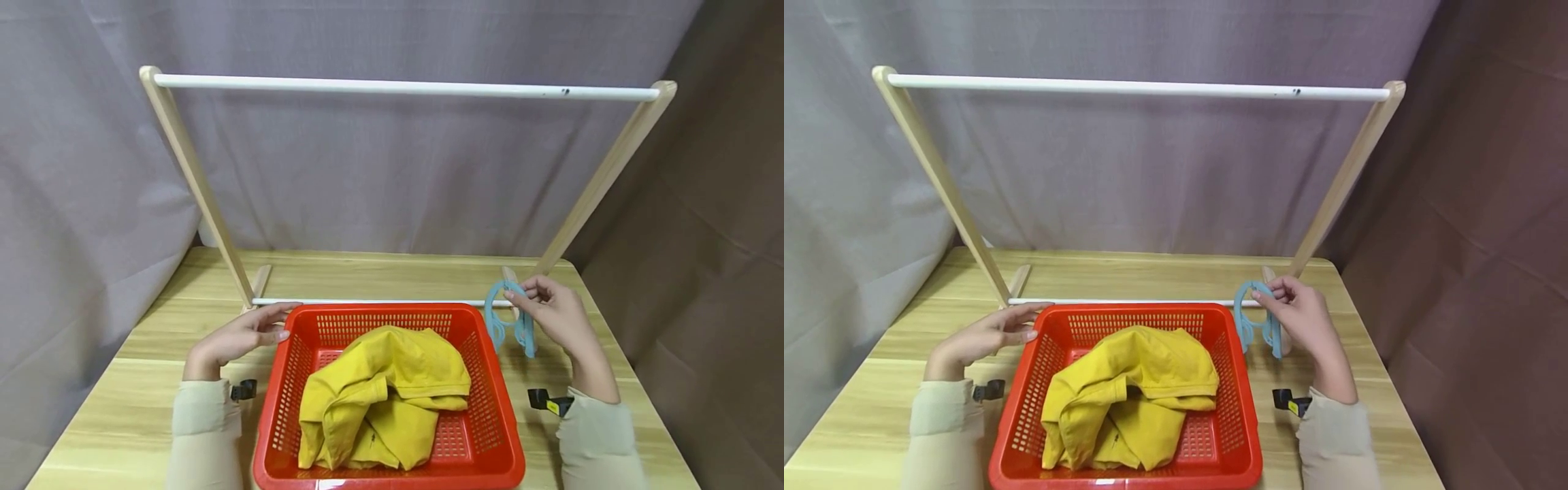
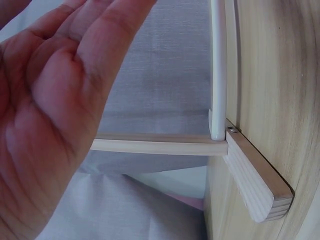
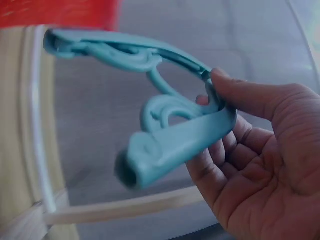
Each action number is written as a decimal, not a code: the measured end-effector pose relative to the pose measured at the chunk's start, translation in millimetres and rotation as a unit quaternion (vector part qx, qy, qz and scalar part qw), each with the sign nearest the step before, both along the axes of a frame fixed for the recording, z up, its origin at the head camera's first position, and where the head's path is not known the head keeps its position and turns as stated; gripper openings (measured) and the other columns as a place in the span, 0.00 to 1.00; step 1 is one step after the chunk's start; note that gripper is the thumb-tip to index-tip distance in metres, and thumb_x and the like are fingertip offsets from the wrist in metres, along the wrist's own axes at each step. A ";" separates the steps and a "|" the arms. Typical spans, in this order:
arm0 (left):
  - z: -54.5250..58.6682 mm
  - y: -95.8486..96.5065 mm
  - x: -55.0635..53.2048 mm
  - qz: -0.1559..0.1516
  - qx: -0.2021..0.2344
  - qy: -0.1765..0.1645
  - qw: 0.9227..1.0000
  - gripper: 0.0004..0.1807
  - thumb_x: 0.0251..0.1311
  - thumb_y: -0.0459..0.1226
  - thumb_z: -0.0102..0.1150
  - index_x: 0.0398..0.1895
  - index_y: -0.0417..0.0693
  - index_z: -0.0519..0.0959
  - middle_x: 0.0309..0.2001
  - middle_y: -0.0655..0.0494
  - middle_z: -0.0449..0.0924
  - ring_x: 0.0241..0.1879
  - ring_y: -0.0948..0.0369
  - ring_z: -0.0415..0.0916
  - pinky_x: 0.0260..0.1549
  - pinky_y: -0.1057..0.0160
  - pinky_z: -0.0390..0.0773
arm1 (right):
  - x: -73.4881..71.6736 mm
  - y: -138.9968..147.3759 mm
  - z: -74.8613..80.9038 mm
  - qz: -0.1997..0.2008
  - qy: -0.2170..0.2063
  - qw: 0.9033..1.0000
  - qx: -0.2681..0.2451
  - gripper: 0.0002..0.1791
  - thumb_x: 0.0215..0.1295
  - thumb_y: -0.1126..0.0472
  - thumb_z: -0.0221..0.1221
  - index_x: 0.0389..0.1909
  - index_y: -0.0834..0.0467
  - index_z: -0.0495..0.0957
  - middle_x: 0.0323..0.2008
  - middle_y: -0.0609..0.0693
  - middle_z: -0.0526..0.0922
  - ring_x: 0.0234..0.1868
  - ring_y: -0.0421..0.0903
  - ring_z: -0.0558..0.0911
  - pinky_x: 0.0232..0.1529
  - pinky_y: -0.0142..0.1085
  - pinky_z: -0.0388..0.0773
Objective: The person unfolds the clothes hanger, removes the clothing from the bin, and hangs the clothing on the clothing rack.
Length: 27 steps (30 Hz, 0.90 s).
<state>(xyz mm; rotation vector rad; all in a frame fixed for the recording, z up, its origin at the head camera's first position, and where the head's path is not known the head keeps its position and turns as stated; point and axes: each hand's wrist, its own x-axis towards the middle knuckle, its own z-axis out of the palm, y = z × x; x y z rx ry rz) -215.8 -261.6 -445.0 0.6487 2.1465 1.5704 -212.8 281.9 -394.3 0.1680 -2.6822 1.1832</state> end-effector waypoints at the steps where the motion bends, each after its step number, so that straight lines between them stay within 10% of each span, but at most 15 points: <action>1: 0.0 0.2 -0.1 0.000 0.001 0.000 1.000 0.32 0.72 0.34 0.56 0.75 0.38 0.59 0.64 0.34 0.72 0.62 0.42 0.72 0.55 0.61 0.78 | 0.8 -2.0 3.5 -0.004 0.008 1.000 -0.004 0.20 0.67 0.43 0.65 0.41 0.57 0.81 0.32 0.55 0.84 0.31 0.45 0.80 0.31 0.33 0.75; 12: 0.9 1.2 -1.4 -0.006 -0.005 0.011 1.000 0.31 0.71 0.34 0.57 0.74 0.38 0.62 0.62 0.35 0.74 0.61 0.42 0.73 0.55 0.61 0.78 | 9.6 -31.4 32.3 -0.004 0.090 0.994 -0.062 0.13 0.65 0.53 0.68 0.40 0.59 0.83 0.29 0.52 0.82 0.28 0.43 0.78 0.28 0.29 0.74; 27: 3.4 1.7 1.7 0.002 -0.003 0.003 1.000 0.33 0.72 0.35 0.56 0.76 0.37 0.58 0.65 0.34 0.71 0.63 0.40 0.71 0.55 0.61 0.78 | 21.8 -74.6 63.2 0.145 0.138 0.965 -0.167 0.06 0.62 0.70 0.68 0.35 0.63 0.80 0.29 0.56 0.82 0.27 0.45 0.78 0.27 0.29 0.78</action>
